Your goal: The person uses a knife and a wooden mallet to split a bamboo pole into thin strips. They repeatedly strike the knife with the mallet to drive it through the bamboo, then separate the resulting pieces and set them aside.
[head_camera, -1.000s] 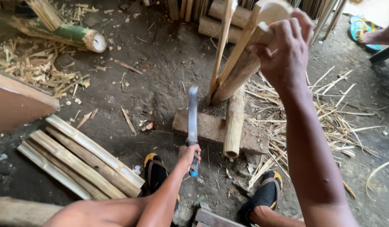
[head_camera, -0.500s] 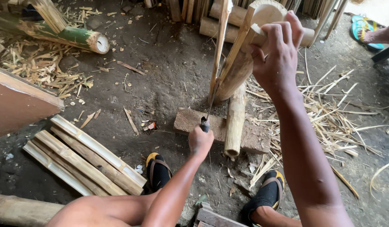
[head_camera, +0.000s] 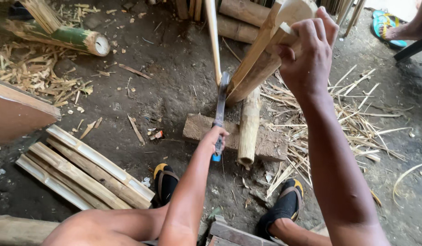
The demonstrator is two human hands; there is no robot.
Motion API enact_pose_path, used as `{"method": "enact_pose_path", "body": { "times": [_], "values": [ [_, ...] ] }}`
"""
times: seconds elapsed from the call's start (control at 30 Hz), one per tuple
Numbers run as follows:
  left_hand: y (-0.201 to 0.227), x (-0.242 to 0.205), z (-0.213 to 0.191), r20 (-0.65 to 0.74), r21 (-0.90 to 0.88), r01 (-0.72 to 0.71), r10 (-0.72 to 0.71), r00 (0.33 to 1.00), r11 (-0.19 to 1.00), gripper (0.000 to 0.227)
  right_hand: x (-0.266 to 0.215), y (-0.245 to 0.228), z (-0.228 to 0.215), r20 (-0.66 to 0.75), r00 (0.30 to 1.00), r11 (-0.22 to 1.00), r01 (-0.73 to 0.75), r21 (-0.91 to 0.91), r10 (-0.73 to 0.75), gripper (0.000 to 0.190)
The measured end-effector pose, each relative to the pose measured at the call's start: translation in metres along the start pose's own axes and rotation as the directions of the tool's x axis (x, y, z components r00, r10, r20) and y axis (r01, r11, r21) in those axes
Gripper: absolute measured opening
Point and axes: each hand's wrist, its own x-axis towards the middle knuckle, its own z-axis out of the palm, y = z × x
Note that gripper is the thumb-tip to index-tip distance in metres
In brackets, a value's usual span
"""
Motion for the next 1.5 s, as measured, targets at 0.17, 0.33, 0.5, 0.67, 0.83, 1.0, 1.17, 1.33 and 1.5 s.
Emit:
{"method": "enact_pose_path", "body": {
  "times": [0.17, 0.33, 0.5, 0.67, 0.83, 1.0, 1.17, 1.33, 1.5],
  "values": [
    [-0.006, -0.003, 0.047, -0.177, 0.025, -0.191, 0.193, 0.965, 0.981, 0.012, 0.001, -0.012, -0.02, 0.033, 0.999, 0.999, 0.016, 0.044, -0.017, 0.034],
    [-0.003, -0.014, 0.034, -0.381, 0.727, -0.198, 0.627, 0.68, 0.657, 0.017, 0.011, -0.038, -0.013, -0.006, 1.0, 0.999, -0.017, 0.04, 0.017, 0.038],
    [0.031, -0.002, 0.002, -0.409, 0.511, -0.013, 0.257, 0.875, 0.859, 0.018, 0.028, -0.027, -0.004, -0.046, 0.994, 0.994, 0.097, -0.046, -0.099, 0.033],
    [0.021, -0.011, -0.012, -0.424, 0.502, 0.032, 0.214, 0.88, 0.864, 0.013, 0.01, -0.028, 0.011, -0.004, 0.997, 0.997, 0.074, 0.003, -0.074, 0.034],
    [0.025, -0.025, -0.012, -0.425, 0.58, 0.014, 0.288, 0.858, 0.815, 0.015, 0.021, -0.034, 0.006, 0.003, 0.984, 0.981, 0.176, -0.085, -0.176, 0.037],
    [0.012, -0.049, -0.013, -0.378, 0.366, -0.101, 0.247, 0.892, 0.925, 0.017, 0.034, -0.026, -0.004, 0.162, 0.952, 0.951, 0.281, -0.132, -0.259, 0.029],
    [0.017, -0.079, 0.002, -0.341, 0.322, -0.277, 0.384, 0.858, 0.905, 0.018, 0.044, -0.023, 0.013, 0.003, 0.999, 0.997, 0.041, -0.064, -0.041, 0.016],
    [0.044, -0.105, 0.013, -0.323, 0.275, -0.441, 0.514, 0.795, 0.854, 0.021, 0.046, -0.024, 0.013, 0.15, 0.988, 0.996, -0.013, -0.093, 0.027, 0.03],
    [0.08, -0.141, 0.021, -0.293, 0.375, -0.442, 0.557, 0.777, 0.815, 0.023, 0.052, -0.032, -0.014, 0.25, 0.94, 0.967, 0.25, -0.045, -0.231, 0.02]
  ]
}}
